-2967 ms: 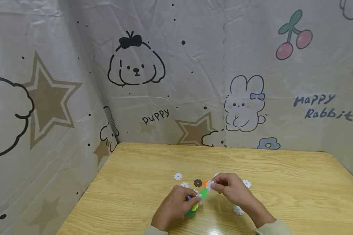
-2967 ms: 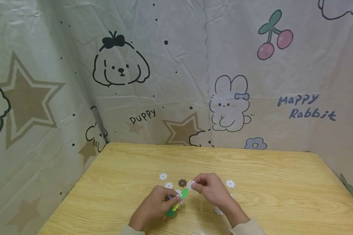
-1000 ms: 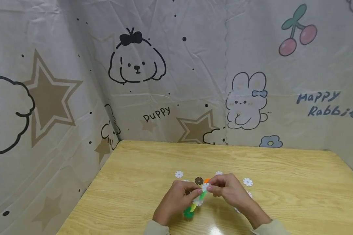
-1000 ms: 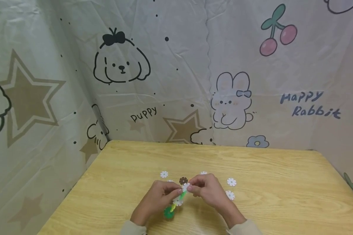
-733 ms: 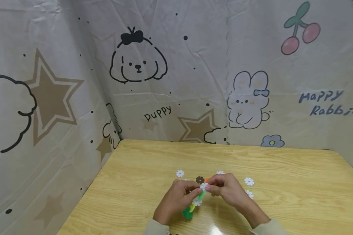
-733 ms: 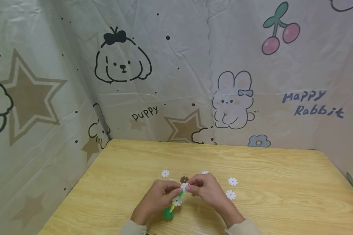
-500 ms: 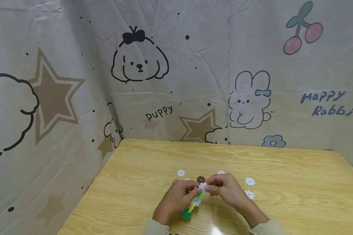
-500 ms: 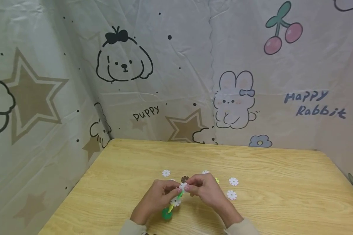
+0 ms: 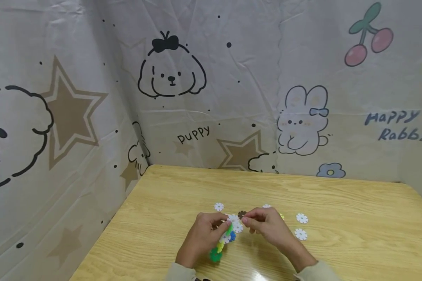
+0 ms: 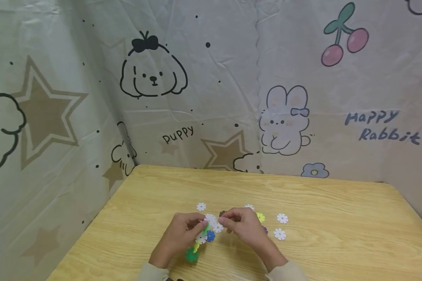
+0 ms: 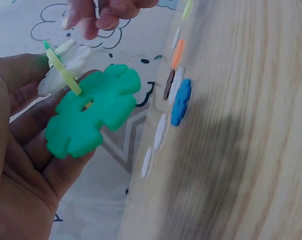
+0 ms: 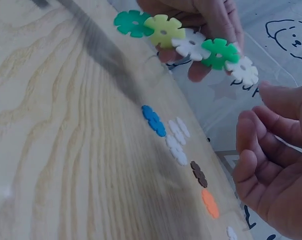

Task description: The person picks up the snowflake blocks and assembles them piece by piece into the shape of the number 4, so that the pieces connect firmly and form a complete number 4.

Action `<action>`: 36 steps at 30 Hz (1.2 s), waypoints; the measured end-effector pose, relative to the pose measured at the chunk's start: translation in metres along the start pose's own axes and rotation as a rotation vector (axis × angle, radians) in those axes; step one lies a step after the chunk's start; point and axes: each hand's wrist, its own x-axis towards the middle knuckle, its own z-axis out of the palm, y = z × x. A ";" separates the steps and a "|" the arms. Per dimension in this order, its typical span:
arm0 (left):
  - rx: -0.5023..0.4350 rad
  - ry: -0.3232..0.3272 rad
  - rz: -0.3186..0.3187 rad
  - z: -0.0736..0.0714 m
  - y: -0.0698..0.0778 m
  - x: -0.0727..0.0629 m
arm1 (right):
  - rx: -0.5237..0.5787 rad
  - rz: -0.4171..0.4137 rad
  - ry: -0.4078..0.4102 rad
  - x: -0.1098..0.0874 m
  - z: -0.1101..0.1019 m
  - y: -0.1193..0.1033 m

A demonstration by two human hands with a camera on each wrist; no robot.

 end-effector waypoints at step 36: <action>0.028 0.155 -0.083 -0.028 -0.025 -0.017 | -0.552 -0.101 -0.187 0.028 0.044 0.018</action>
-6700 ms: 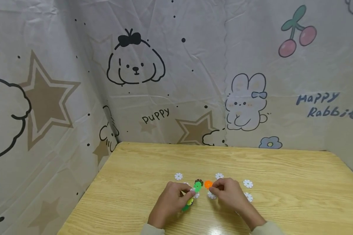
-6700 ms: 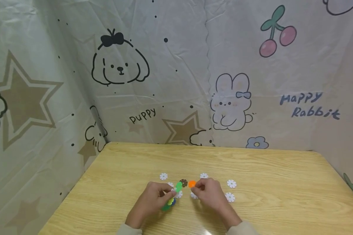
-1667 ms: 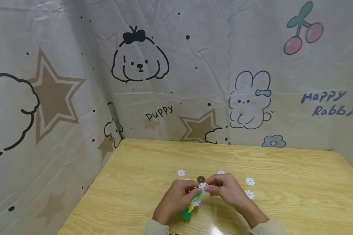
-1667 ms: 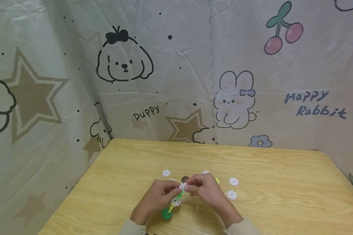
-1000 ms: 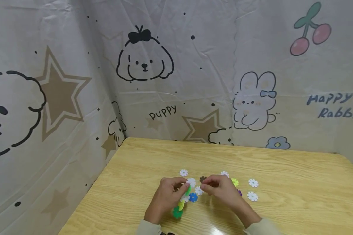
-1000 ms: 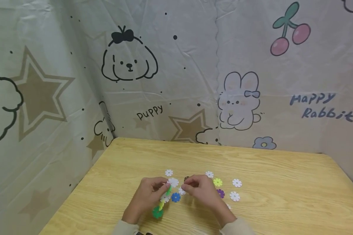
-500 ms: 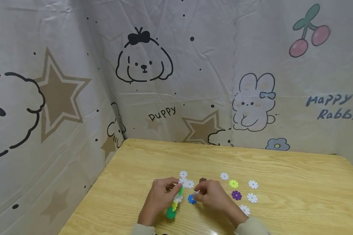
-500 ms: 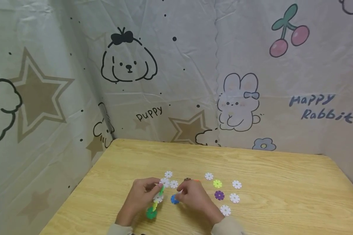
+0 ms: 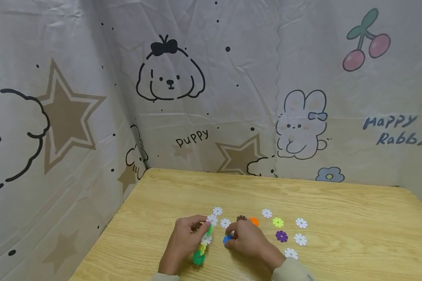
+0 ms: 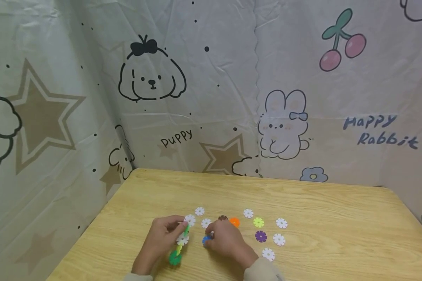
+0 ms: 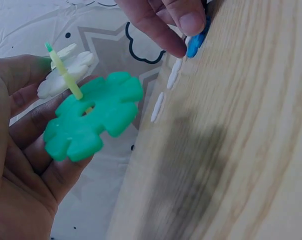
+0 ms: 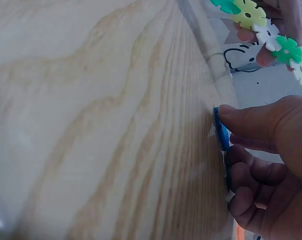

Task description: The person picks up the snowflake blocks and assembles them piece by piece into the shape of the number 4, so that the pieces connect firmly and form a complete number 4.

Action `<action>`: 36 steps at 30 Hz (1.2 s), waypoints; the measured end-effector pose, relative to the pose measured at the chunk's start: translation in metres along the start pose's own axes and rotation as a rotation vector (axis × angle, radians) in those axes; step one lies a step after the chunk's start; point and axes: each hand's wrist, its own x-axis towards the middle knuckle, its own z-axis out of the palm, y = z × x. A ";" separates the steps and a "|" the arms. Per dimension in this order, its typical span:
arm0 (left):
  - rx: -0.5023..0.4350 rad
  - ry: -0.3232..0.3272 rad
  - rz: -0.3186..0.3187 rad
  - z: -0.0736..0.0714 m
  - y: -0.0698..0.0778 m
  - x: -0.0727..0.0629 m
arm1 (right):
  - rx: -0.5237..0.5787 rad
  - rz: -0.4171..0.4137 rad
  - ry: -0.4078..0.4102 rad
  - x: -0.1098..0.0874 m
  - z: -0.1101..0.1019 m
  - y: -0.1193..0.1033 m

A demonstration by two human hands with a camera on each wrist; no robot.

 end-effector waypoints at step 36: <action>-0.110 -0.096 0.021 0.023 0.013 0.007 | 0.234 0.030 0.045 -0.026 -0.036 0.005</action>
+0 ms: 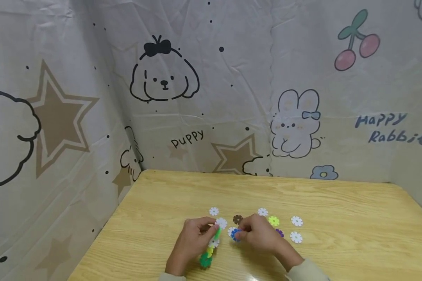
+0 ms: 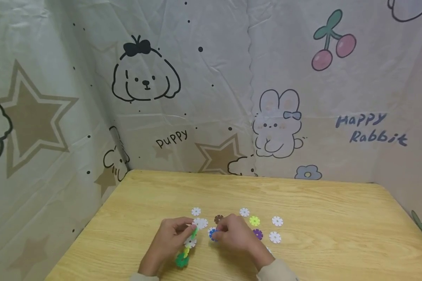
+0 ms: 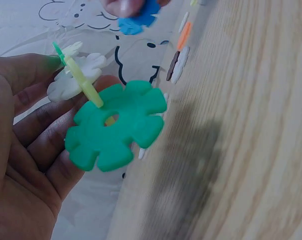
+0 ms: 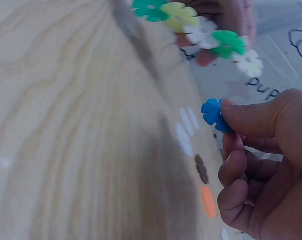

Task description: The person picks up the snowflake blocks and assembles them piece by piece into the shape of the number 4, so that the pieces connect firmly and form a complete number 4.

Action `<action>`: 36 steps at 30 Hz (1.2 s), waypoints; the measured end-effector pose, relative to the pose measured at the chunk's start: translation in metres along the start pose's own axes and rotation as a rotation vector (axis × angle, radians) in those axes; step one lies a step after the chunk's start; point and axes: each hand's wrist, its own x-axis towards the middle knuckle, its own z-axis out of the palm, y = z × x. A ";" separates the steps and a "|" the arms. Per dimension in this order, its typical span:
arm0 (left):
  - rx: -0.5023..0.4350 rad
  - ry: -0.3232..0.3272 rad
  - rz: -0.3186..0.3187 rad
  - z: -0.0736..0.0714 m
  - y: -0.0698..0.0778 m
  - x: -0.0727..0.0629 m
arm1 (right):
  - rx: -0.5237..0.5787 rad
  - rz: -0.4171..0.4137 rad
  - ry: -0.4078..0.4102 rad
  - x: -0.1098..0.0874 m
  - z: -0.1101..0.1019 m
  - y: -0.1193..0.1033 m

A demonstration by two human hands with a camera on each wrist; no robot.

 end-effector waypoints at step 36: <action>0.064 -0.097 0.070 0.032 0.022 0.014 | 0.238 0.232 0.305 -0.010 -0.025 -0.023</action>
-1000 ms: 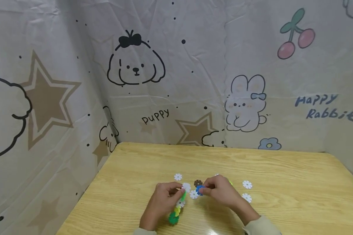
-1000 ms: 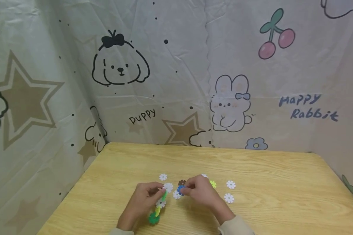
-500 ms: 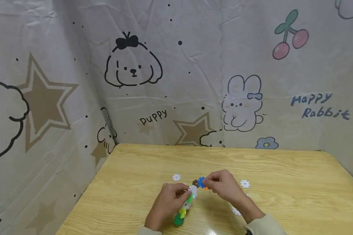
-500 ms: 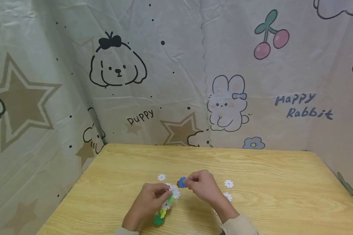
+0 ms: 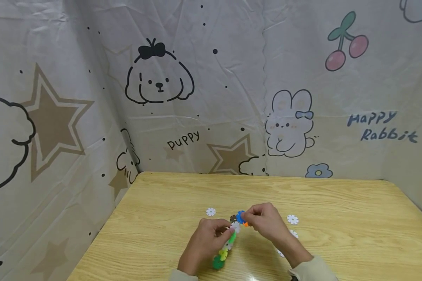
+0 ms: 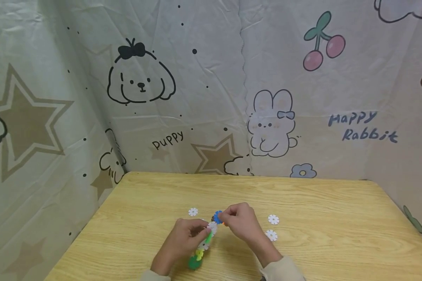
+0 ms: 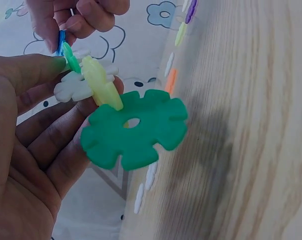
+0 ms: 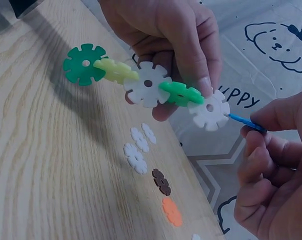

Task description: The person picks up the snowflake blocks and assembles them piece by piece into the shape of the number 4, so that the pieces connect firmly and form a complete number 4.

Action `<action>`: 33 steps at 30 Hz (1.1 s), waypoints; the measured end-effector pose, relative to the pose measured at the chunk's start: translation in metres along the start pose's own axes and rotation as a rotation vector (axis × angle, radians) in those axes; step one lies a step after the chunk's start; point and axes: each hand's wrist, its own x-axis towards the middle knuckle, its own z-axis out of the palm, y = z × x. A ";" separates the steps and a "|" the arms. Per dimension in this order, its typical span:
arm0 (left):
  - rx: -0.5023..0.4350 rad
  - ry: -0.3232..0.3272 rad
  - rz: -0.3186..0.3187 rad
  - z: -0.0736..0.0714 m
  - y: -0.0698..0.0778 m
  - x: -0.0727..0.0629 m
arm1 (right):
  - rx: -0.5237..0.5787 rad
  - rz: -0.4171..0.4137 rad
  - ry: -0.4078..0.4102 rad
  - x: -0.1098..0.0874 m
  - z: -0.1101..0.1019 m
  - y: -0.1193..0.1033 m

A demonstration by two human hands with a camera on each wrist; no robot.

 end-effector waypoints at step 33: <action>0.037 0.067 0.104 0.012 -0.004 0.005 | -0.002 -0.027 0.037 -0.001 0.012 0.006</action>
